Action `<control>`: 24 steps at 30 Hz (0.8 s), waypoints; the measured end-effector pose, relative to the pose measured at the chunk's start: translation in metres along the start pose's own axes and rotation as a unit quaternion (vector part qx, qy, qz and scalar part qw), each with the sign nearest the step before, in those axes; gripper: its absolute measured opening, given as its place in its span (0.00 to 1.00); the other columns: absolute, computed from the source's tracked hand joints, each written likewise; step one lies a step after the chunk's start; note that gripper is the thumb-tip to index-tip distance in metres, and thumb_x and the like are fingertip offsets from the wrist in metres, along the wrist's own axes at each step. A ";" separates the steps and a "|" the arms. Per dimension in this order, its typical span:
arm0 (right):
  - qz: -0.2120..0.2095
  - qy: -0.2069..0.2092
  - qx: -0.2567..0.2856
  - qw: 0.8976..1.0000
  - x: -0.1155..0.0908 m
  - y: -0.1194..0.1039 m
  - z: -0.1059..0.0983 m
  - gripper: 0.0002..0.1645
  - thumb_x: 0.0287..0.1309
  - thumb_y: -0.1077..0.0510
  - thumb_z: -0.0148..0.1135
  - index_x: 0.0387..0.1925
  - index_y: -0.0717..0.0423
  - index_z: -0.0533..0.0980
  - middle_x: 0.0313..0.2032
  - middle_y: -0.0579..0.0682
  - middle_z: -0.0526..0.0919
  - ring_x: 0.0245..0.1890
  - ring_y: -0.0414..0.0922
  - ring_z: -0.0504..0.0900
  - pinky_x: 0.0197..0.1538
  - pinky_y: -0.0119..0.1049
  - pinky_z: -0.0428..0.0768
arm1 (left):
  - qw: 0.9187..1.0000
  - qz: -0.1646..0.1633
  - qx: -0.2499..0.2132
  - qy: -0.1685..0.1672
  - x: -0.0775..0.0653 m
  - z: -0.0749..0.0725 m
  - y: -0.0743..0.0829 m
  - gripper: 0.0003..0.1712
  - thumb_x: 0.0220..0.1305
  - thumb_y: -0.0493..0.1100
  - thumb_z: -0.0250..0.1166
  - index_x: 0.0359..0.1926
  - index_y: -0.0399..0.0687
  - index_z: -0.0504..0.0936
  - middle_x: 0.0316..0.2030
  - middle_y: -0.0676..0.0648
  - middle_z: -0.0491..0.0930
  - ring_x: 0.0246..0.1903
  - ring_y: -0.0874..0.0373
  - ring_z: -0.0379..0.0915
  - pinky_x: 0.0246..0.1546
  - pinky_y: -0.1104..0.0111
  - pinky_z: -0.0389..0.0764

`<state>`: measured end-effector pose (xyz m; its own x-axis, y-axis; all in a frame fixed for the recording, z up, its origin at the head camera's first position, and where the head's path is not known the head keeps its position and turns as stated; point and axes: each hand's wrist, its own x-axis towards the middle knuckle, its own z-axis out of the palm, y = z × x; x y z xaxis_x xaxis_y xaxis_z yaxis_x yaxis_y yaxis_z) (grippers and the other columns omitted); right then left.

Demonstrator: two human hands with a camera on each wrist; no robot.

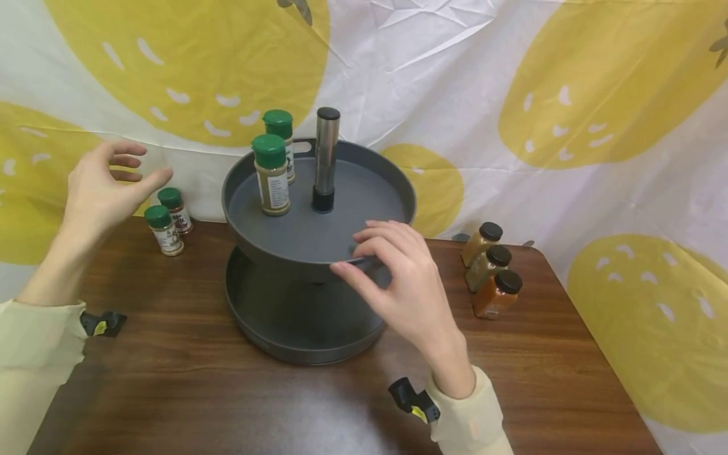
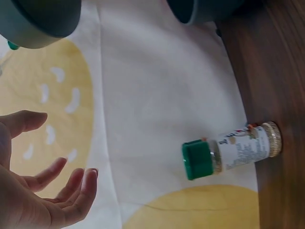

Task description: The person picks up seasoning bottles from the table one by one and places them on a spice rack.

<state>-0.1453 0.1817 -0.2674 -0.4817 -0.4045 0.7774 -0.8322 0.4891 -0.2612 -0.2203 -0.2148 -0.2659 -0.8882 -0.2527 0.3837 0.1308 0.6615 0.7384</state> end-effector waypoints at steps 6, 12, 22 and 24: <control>0.001 0.001 -0.002 1.000 -0.001 0.000 -0.001 0.25 0.65 0.38 0.64 0.31 0.57 0.83 0.43 0.53 0.86 0.56 0.54 0.80 0.65 0.47 0.69 | 1.000 -0.007 0.003 -0.012 0.002 0.003 -0.012 0.34 0.64 0.57 0.67 0.61 0.37 0.73 0.54 0.32 0.75 0.49 0.38 0.75 0.43 0.65 0.69; 0.000 0.000 0.000 1.000 -0.001 0.001 0.000 0.25 0.65 0.38 0.64 0.31 0.56 0.83 0.43 0.54 0.86 0.56 0.54 0.80 0.65 0.47 0.69 | 0.999 -0.025 0.007 -0.030 0.002 0.008 -0.026 0.36 0.65 0.56 0.67 0.63 0.34 0.71 0.56 0.28 0.73 0.53 0.34 0.73 0.49 0.54 0.71; -0.008 0.003 -0.002 1.000 0.000 0.001 0.001 0.24 0.65 0.39 0.65 0.30 0.57 0.82 0.43 0.54 0.87 0.56 0.55 0.80 0.64 0.47 0.70 | 0.997 -0.058 0.009 -0.049 0.001 0.014 -0.048 0.39 0.66 0.57 0.65 0.65 0.32 0.69 0.58 0.25 0.71 0.60 0.31 0.63 0.55 0.43 0.66; -0.007 0.003 -0.003 1.000 0.000 0.000 0.000 0.24 0.65 0.39 0.65 0.31 0.56 0.82 0.43 0.53 0.87 0.56 0.55 0.80 0.65 0.47 0.70 | 0.997 -0.060 0.011 -0.050 0.002 0.015 -0.052 0.39 0.66 0.57 0.65 0.65 0.32 0.69 0.58 0.25 0.71 0.60 0.31 0.63 0.56 0.43 0.65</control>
<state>-0.1457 0.1816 -0.2679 -0.4678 -0.4073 0.7844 -0.8378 0.4872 -0.2466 -0.2356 -0.2388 -0.3122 -0.9362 -0.2609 0.2355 0.0116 0.6467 0.7626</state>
